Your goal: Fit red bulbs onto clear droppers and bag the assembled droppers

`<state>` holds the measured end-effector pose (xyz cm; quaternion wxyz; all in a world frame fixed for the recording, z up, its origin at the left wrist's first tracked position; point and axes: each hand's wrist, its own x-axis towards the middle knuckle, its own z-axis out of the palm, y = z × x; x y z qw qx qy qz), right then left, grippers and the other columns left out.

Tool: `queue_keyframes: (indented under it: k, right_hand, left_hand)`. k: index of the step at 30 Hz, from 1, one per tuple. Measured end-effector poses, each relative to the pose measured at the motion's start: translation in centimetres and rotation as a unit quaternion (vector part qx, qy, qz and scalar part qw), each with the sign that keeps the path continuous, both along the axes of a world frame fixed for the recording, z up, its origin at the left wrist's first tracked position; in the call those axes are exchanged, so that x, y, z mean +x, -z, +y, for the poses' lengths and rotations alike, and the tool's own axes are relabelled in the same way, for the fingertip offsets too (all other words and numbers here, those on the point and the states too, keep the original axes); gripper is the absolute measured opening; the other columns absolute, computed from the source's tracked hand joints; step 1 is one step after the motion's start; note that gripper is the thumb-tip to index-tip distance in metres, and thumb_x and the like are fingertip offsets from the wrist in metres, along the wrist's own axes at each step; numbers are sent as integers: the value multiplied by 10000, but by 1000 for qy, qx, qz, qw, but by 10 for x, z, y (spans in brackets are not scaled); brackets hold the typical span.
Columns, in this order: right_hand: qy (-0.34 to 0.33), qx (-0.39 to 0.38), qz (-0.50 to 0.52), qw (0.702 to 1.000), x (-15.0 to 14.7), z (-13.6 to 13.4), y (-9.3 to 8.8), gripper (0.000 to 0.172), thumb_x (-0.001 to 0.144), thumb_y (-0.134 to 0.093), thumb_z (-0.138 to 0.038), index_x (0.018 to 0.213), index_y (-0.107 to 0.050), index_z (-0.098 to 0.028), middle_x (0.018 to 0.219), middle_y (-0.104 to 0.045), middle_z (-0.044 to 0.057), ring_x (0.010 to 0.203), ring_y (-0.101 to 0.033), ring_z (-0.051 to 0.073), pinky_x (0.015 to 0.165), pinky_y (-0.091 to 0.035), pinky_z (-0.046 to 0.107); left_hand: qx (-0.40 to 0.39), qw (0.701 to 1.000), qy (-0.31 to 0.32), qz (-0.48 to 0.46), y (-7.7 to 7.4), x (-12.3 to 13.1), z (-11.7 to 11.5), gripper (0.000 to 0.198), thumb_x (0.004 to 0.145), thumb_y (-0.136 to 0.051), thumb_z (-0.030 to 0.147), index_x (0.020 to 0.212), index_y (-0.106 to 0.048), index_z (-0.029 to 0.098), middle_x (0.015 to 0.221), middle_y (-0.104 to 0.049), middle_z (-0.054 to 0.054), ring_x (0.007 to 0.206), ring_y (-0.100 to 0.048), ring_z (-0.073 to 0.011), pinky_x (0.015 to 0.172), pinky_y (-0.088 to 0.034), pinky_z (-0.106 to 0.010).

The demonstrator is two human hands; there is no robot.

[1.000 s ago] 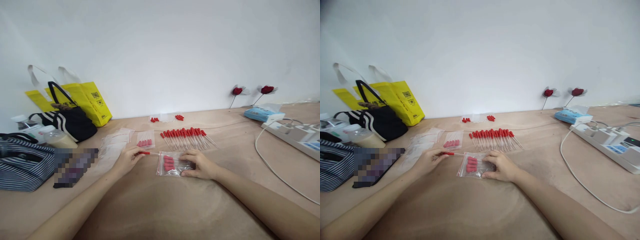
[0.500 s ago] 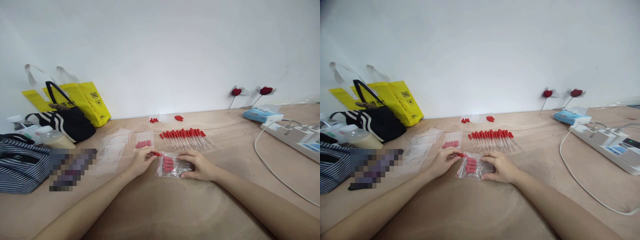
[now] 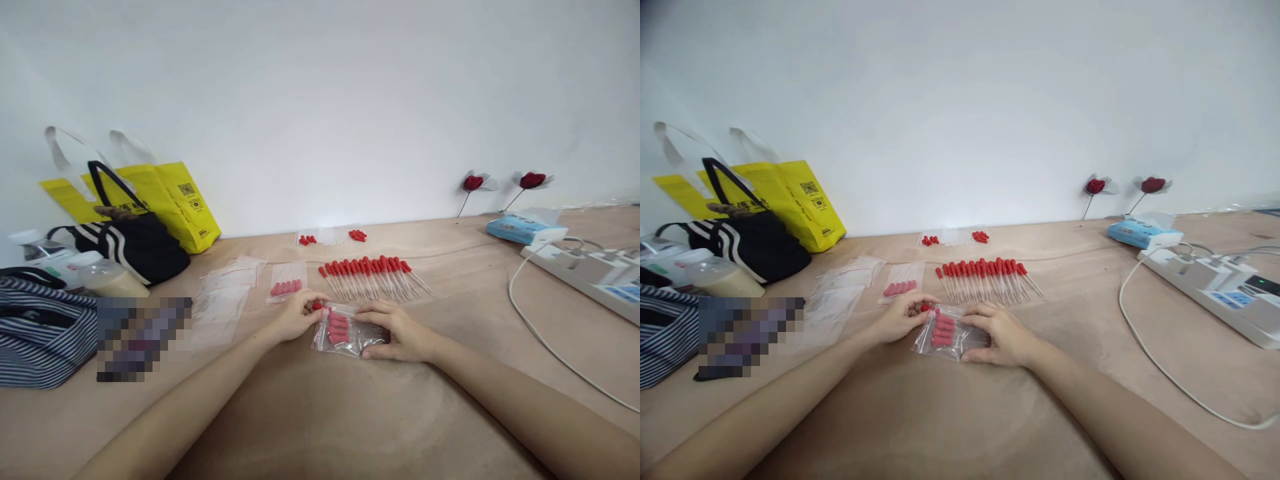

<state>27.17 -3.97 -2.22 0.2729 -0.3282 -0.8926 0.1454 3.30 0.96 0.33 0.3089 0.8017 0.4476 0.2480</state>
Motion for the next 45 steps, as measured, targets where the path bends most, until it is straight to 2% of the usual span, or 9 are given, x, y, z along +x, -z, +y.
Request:
queue_keyframes:
  k: [4,9,16,21,29,33,36,41,45]
  right_hand:
    - [-14,2,-1,1000,0,0,0,572,696,-609,-510,1157,-523,-182,1116,-551,102,990,-512,214,847,-406,364]
    - [25,15,-13,1000,-5,-3,0,581,686,-597,-546,1141,-537,-190,1117,-550,105,1000,-509,227,850,-400,371]
    - [65,6,-9,998,-6,-5,3,582,696,-580,-555,1127,-540,-166,1107,-554,122,989,-517,238,838,-410,388]
    - [55,-7,-4,998,-5,-4,3,579,694,-590,-545,1130,-535,-168,1096,-561,118,989,-518,238,833,-416,381]
    - [62,-20,4,998,-6,-4,1,600,685,-602,-539,1136,-530,-149,1127,-551,128,1011,-511,241,855,-411,381]
    - [57,-22,4,998,-6,-4,1,595,678,-612,-537,1132,-534,-160,1124,-553,121,1017,-511,241,863,-404,390]
    - [58,-19,7,998,-6,-4,1,594,676,-616,-533,1135,-533,-166,1110,-560,121,1013,-513,243,861,-404,395]
    - [48,-18,8,999,-5,-4,1,582,680,-617,-523,1132,-534,-164,1103,-561,124,999,-517,238,847,-416,388]
    - [43,-15,17,999,-5,-4,1,588,677,-627,-508,1148,-518,-174,1100,-561,117,1002,-515,234,851,-416,386]
  left_hand:
    - [4,999,-17,-35,2,-1,-3,146,700,-563,233,764,-659,145,764,-576,-34,697,-542,-135,634,-442,-251]
    - [-82,987,-54,-131,3,-18,-20,219,671,-606,349,700,-625,132,704,-552,-13,569,-526,-110,518,-462,-240]
    - [-174,969,-64,-162,3,-30,-27,338,594,-683,391,803,-605,137,805,-643,-35,741,-604,-155,717,-495,-311]
    - [-124,982,-63,-131,3,-29,-24,303,613,-672,364,807,-619,137,819,-656,-50,748,-614,-169,720,-498,-321]
    - [-145,983,-2,-116,10,-33,-12,318,669,-632,329,931,-626,149,910,-647,-66,851,-598,-188,796,-469,-344]
    - [-86,994,55,-42,1,-35,-5,269,726,-574,331,940,-641,183,999,-568,-65,786,-572,-133,705,-487,-271]
    - [-102,990,98,-10,-7,-32,-4,293,761,-532,338,1010,-615,207,1120,-505,-76,697,-557,-99,603,-489,-236]
    - [-173,981,71,-44,-6,-23,-8,317,762,-533,357,996,-599,154,740,-601,-17,620,-547,-106,614,-462,-240]
    - [-176,979,57,-88,-3,-18,-12,278,726,-571,402,836,-604,149,753,-602,-18,674,-545,-121,659,-447,-254]
